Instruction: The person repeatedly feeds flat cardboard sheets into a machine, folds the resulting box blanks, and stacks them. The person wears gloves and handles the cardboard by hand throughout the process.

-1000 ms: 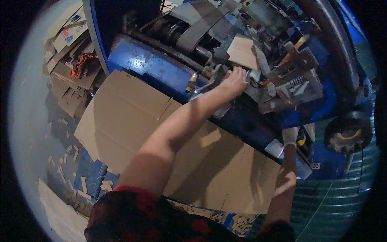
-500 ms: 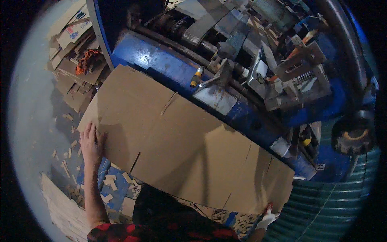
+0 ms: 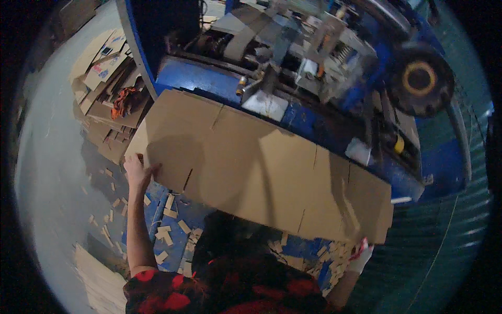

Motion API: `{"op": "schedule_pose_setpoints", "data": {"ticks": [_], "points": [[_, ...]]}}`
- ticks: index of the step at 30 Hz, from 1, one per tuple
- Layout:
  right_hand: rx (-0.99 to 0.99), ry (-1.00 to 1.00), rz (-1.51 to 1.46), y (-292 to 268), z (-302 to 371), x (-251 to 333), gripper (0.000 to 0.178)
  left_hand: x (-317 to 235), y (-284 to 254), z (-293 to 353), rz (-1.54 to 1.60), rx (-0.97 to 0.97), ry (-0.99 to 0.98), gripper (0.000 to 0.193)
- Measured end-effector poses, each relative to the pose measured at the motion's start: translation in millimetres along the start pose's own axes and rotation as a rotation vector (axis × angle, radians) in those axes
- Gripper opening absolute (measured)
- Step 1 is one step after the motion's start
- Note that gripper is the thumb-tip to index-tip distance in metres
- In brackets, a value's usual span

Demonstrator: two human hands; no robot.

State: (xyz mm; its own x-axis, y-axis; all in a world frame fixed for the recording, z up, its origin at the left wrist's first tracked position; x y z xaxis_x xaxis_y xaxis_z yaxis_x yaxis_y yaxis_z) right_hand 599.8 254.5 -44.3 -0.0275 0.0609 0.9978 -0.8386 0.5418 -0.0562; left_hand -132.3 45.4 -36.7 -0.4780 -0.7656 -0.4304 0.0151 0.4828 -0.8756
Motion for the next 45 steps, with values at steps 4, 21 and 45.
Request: {"op": "schedule_pose_setpoints", "data": {"ticks": [4,21,45], "points": [[-0.011,0.199,-0.089,0,-7,-25,0.046,-1,-7,-3,0.883,0.061,-0.152,0.046],[-0.217,-0.047,-0.367,-20,33,11,0.040,-57,9,68,1.269,0.516,-0.319,0.053],[0.599,-1.471,0.830,158,58,58,0.032,-257,44,66,0.465,0.047,1.017,0.046]]}}
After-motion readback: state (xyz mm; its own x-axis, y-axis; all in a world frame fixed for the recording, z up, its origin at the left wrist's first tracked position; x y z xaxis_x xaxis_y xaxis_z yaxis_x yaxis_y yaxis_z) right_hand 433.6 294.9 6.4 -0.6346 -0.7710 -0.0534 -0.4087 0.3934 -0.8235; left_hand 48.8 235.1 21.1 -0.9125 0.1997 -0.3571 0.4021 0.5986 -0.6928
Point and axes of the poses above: each hand's wrist, its own z-axis away from the middle knuckle, its own y-axis out of the palm, x = y × z, the point moved 4 cm from there along -z, towards the middle knuckle, and after that the axes turned 11 degrees about -x, right-handed, at the moved point
